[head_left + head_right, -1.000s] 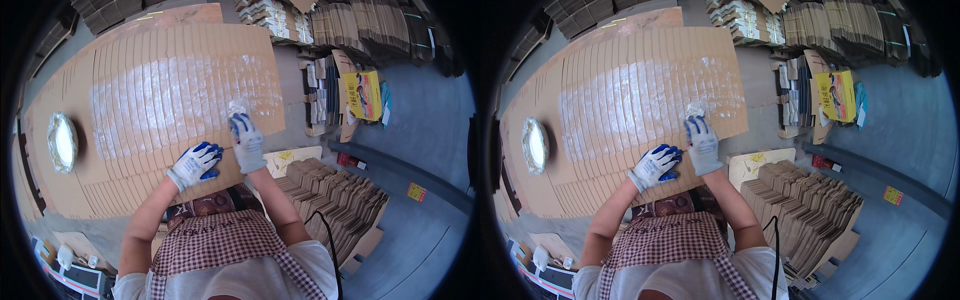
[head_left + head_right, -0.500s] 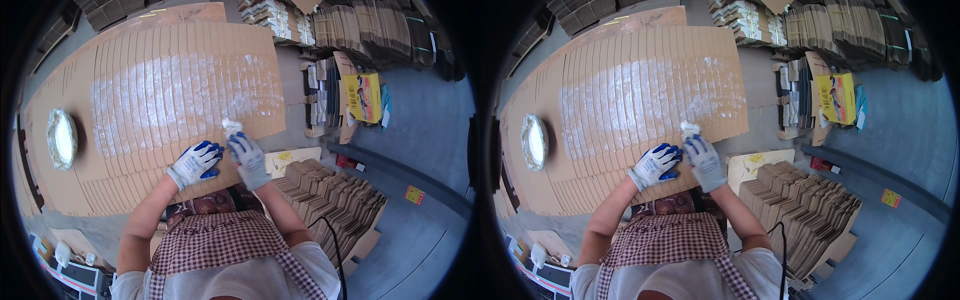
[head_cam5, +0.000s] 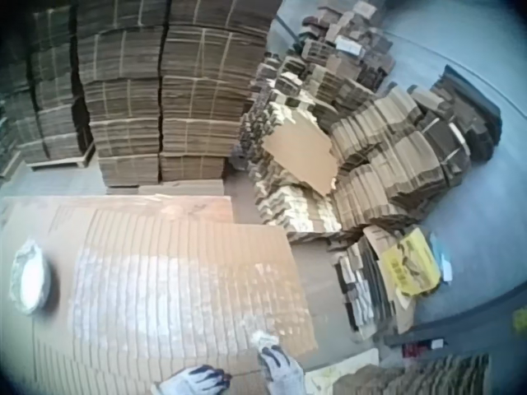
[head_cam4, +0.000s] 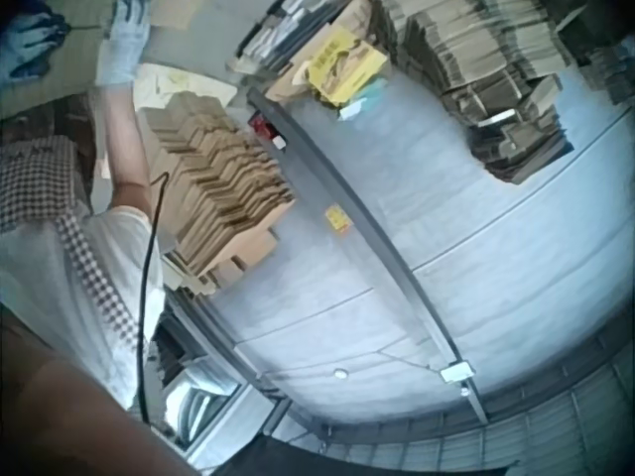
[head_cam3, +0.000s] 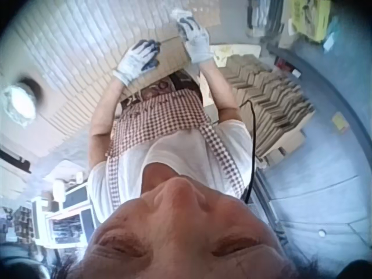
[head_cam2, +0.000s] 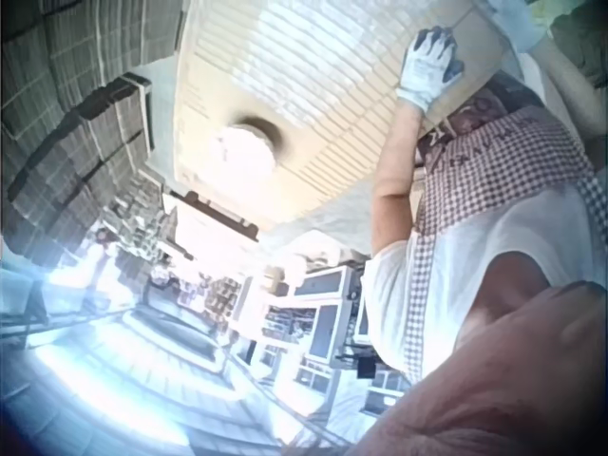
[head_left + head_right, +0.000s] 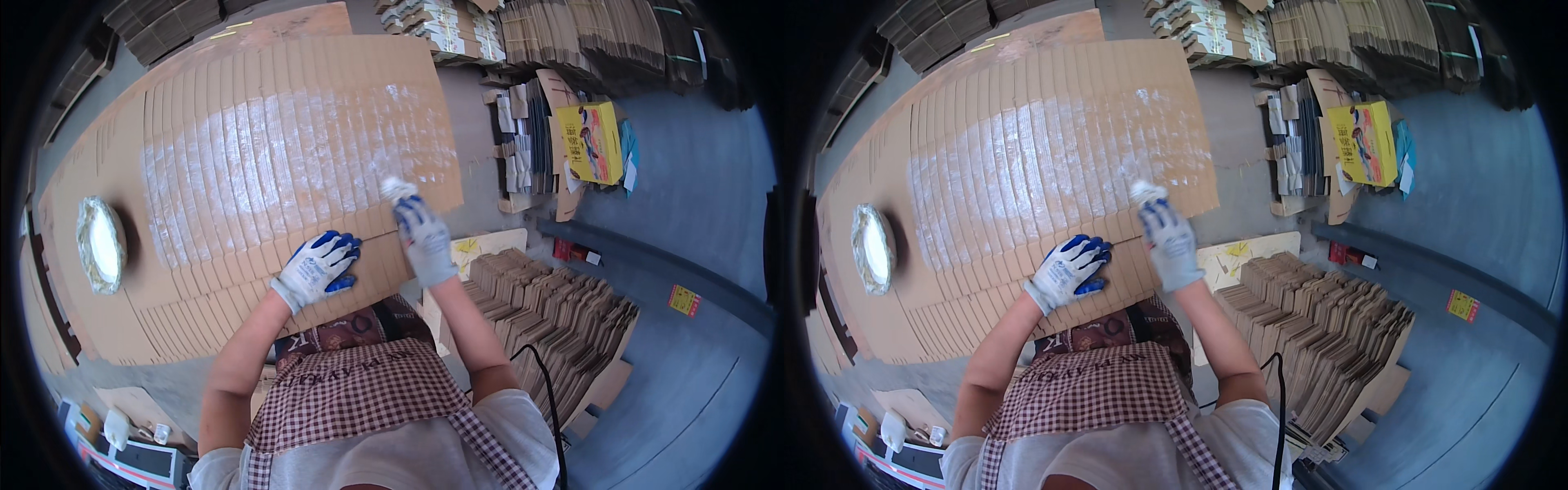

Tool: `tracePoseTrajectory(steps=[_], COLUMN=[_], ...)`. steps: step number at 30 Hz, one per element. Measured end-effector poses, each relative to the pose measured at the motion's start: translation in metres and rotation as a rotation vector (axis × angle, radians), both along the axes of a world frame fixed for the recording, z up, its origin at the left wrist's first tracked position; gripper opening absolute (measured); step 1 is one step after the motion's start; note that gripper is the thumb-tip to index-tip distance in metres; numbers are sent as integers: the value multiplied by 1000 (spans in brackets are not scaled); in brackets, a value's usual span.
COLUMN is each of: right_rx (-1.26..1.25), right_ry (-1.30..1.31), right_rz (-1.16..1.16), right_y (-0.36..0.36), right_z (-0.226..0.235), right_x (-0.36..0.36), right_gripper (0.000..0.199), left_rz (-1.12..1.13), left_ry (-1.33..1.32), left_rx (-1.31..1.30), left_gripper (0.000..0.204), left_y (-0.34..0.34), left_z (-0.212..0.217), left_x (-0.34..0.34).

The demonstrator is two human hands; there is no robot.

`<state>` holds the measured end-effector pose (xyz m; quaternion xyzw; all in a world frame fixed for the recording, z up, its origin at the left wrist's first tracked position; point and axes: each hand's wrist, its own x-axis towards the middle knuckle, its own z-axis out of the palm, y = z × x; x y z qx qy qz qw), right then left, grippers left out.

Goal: The person aligns a large flat cardboard sheet on a workbench, then uses a putty knife to scoop white paste from a foil-wrapped container and spreads it evenly across the cardboard surface. The person repeatedly dips the tool and continues spreading the paste over a large area of the sheet.

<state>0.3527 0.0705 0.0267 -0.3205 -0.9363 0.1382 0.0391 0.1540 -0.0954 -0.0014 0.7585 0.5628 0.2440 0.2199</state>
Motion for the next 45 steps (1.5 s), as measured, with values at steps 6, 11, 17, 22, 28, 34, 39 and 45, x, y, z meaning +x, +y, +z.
tracePoseTrajectory(steps=[6, 11, 17, 22, 28, 34, 39, 45], right_rx=[67, 38, 86, 16, -195, -350, -321, -162], right_ry=[36, 18, 97, 8, 368, 672, 529, 472], right_rz=[-31, -104, -123, -215, -832, -1242, -902, -904], right_y=[13, 45, 35, 51, 110, 95, 69, 119], right_z=[15, -15, 11, -26, -19, -23, -25, -38], right_x=[19, 36, 31, 47, 105, 95, 50, 75], right_gripper=[46, 49, 49, 51, 42, 47, 50, 44], left_rz=[9, -6, -2, -23, 3, -245, -312, -289], left_ry=[-16, 23, 18, 41, 10, 61, 123, 163], left_rx=[-16, -11, -46, -47, -51, -23, -16, -45], left_gripper=[48, 48, 50, 51, 49, 55, 61, 61], left_y=[3, 5, 4, 9, 16, 63, 124, 128], left_z=[2, 5, 7, 7, 17, 14, -8, -28], left_x=[1, 3, 3, 5, 11, 69, 105, 100])
